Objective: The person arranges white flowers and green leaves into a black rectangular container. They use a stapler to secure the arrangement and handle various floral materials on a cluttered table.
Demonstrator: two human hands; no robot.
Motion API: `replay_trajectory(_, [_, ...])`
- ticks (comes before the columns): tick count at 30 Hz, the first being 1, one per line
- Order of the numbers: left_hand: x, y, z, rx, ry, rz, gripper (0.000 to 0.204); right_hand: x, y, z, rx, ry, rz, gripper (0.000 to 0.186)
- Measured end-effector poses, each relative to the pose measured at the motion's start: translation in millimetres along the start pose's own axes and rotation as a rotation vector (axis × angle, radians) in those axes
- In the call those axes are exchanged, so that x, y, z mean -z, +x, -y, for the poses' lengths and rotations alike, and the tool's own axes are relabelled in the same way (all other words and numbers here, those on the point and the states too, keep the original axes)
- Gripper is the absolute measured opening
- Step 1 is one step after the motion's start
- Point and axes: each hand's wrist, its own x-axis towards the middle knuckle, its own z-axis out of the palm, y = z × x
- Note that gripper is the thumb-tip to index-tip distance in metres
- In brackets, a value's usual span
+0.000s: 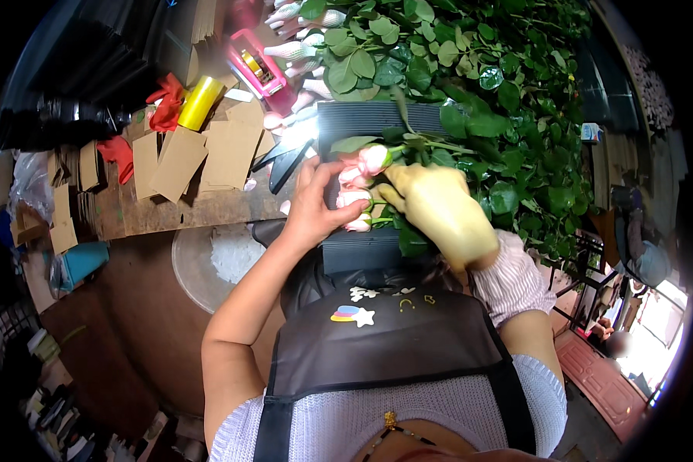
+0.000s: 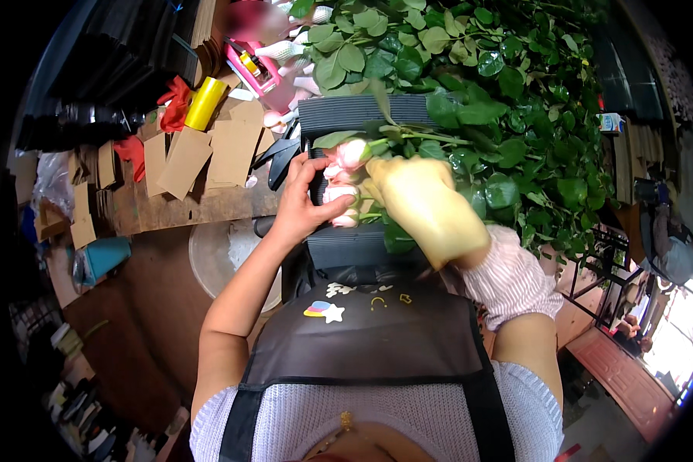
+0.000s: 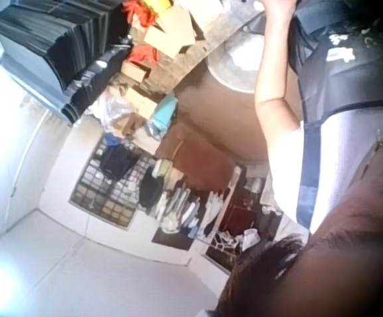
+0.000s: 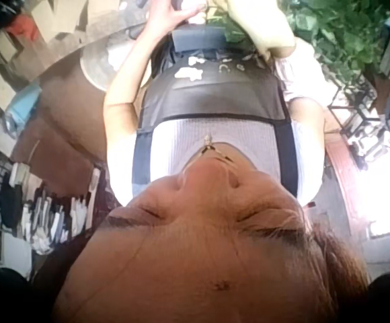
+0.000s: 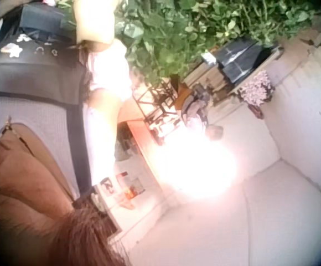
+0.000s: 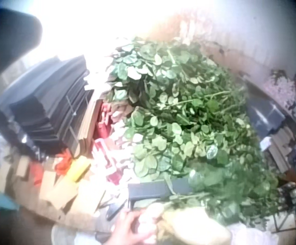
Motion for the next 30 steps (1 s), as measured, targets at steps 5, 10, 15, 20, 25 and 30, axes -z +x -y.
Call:
replay_trajectory(5, [0.3,-0.4,1.6,-0.005,0.052,0.027,0.071,-29.6,15.0,-15.1,0.181,0.043,-0.097,0.020])
replay_trajectory(10, [0.7,9.8,3.2,0.084,-0.111,0.068,0.055,-20.4,17.4,-9.4,0.204,-0.084,0.042,0.015])
replay_trajectory(15, [-12.3,8.2,-0.8,0.074,-0.011,-0.110,0.033,14.2,4.9,6.0,-0.029,-0.058,0.128,0.023])
replay_trajectory(20, [-12.6,8.1,-4.8,0.101,-0.086,-0.089,0.039,-26.7,24.7,-15.0,-0.002,-0.060,-0.162,0.026])
replay_trajectory(25, [-16.3,6.8,7.6,0.114,-0.125,-0.126,0.059,-30.8,31.2,-29.5,0.128,0.104,-0.325,0.024])
replay_trajectory(30, [-20.2,8.7,9.3,0.079,-0.122,-0.143,0.071,-23.8,32.0,-23.3,0.133,0.025,-0.225,0.024])
